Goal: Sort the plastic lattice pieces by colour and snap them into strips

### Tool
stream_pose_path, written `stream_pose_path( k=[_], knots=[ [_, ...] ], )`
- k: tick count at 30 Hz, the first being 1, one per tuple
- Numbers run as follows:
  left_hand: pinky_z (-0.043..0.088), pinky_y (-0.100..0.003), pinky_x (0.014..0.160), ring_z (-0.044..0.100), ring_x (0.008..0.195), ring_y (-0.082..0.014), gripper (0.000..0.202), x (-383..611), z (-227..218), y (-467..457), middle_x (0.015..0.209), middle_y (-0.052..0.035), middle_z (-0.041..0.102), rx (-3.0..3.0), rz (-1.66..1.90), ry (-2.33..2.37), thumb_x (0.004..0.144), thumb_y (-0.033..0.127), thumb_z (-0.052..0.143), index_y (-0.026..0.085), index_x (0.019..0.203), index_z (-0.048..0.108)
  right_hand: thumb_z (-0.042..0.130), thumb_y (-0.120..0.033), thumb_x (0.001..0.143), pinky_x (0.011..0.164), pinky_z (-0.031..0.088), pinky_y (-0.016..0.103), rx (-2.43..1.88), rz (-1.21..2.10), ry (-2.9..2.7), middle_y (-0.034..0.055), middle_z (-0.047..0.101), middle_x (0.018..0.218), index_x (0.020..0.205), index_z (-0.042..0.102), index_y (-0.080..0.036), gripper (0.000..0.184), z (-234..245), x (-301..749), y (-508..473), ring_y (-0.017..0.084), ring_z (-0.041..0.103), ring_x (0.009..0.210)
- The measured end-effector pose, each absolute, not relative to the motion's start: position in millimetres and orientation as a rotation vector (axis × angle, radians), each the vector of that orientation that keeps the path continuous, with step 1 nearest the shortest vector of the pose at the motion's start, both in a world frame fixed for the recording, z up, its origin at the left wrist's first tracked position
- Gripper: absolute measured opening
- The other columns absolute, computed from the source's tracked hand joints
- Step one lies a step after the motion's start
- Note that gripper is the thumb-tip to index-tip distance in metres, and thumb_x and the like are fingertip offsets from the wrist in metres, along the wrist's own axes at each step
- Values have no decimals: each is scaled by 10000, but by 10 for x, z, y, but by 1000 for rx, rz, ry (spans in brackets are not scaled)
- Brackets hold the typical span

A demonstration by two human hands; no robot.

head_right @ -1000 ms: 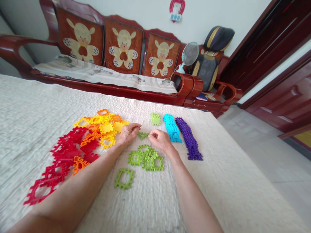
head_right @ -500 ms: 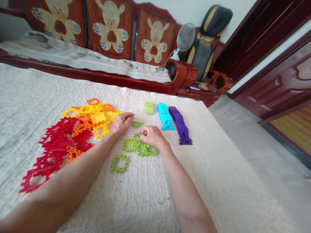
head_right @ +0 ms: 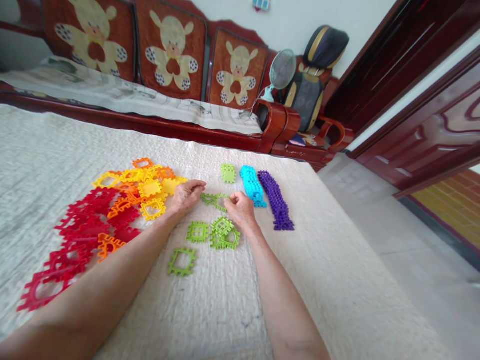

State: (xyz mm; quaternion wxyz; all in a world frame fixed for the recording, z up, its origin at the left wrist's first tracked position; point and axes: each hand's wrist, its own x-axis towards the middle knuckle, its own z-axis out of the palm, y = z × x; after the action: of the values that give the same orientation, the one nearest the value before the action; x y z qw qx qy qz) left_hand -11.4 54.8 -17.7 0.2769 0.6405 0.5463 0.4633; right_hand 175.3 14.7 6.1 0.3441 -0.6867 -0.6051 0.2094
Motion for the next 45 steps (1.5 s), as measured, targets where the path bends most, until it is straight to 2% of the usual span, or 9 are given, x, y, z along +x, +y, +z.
stream_pose_path(
  k=[3, 5, 10, 17, 21, 26, 35, 41, 45],
  knots=[
    [539, -259, 786, 691, 805, -167, 285, -111, -184, 551, 883, -48, 752, 1714, 1248, 1475, 793, 185, 489, 164, 934, 736, 583, -400, 689, 563, 374, 250, -1694, 497, -1535, -43, 538, 601, 694, 518, -209, 202, 63, 1772, 160, 129, 481, 552],
    [540, -254, 779, 692, 798, -164, 283, -108, -195, 553, 877, -43, 753, 1708, 1253, 1477, 799, 186, 487, 170, 932, 736, 570, -385, 725, 600, 398, 259, -1611, 330, -1564, -34, 550, 648, 741, 517, -209, 185, 63, 1784, 151, 128, 488, 566],
    [540, -249, 783, 691, 810, -163, 263, -104, -219, 554, 856, -29, 753, 1716, 1264, 1489, 796, 193, 510, 182, 929, 737, 549, -231, 732, 734, 430, 291, -1511, 13, -1900, 22, 564, 799, 766, 524, -209, 48, 25, 1818, 98, 162, 538, 726],
    [539, -242, 769, 689, 799, -159, 279, -106, -238, 570, 849, -32, 752, 1731, 1266, 1481, 794, 180, 494, 182, 934, 736, 638, -345, 706, 846, 445, 350, -1607, 60, -1964, 74, 548, 955, 884, 535, -197, 254, 42, 1836, 73, 231, 532, 939],
    [535, -243, 775, 688, 801, -159, 280, -103, -270, 585, 871, -35, 751, 1742, 1271, 1486, 795, 191, 496, 182, 941, 734, 608, -306, 709, 893, 431, 371, -1630, 52, -2012, 92, 559, 983, 930, 544, -185, 260, 31, 1832, 86, 241, 527, 968],
    [533, -243, 775, 688, 803, -156, 269, -99, -276, 585, 868, -24, 752, 1760, 1276, 1495, 799, 203, 500, 196, 932, 734, 589, -278, 697, 880, 438, 368, -1675, 72, -2001, 88, 586, 945, 905, 555, -188, 230, 23, 1817, 78, 239, 546, 937],
    [532, -250, 768, 687, 803, -156, 280, -100, -284, 583, 891, -41, 749, 1767, 1288, 1446, 804, 171, 487, 184, 945, 729, 585, -393, 722, 776, 460, 344, -1608, 29, -1716, 83, 587, 958, 914, 543, -189, 283, 85, 1735, 364, 211, 556, 842],
    [526, -260, 781, 684, 807, -158, 259, -97, -262, 570, 894, -50, 748, 1756, 1307, 1443, 801, 162, 509, 172, 934, 731, 562, -421, 760, 851, 430, 366, -1696, -28, -1623, 120, 573, 996, 950, 546, -164, 321, -58, 1603, 681, 246, 538, 949],
    [525, -267, 790, 684, 819, -162, 258, -98, -246, 565, 905, -47, 749, 1756, 1290, 1454, 803, 161, 512, 185, 932, 734, 547, -444, 784, 836, 428, 361, -1702, -80, -1599, 114, 571, 1008, 956, 541, -178, 317, -130, 1616, 743, 247, 536, 958]
  ],
)
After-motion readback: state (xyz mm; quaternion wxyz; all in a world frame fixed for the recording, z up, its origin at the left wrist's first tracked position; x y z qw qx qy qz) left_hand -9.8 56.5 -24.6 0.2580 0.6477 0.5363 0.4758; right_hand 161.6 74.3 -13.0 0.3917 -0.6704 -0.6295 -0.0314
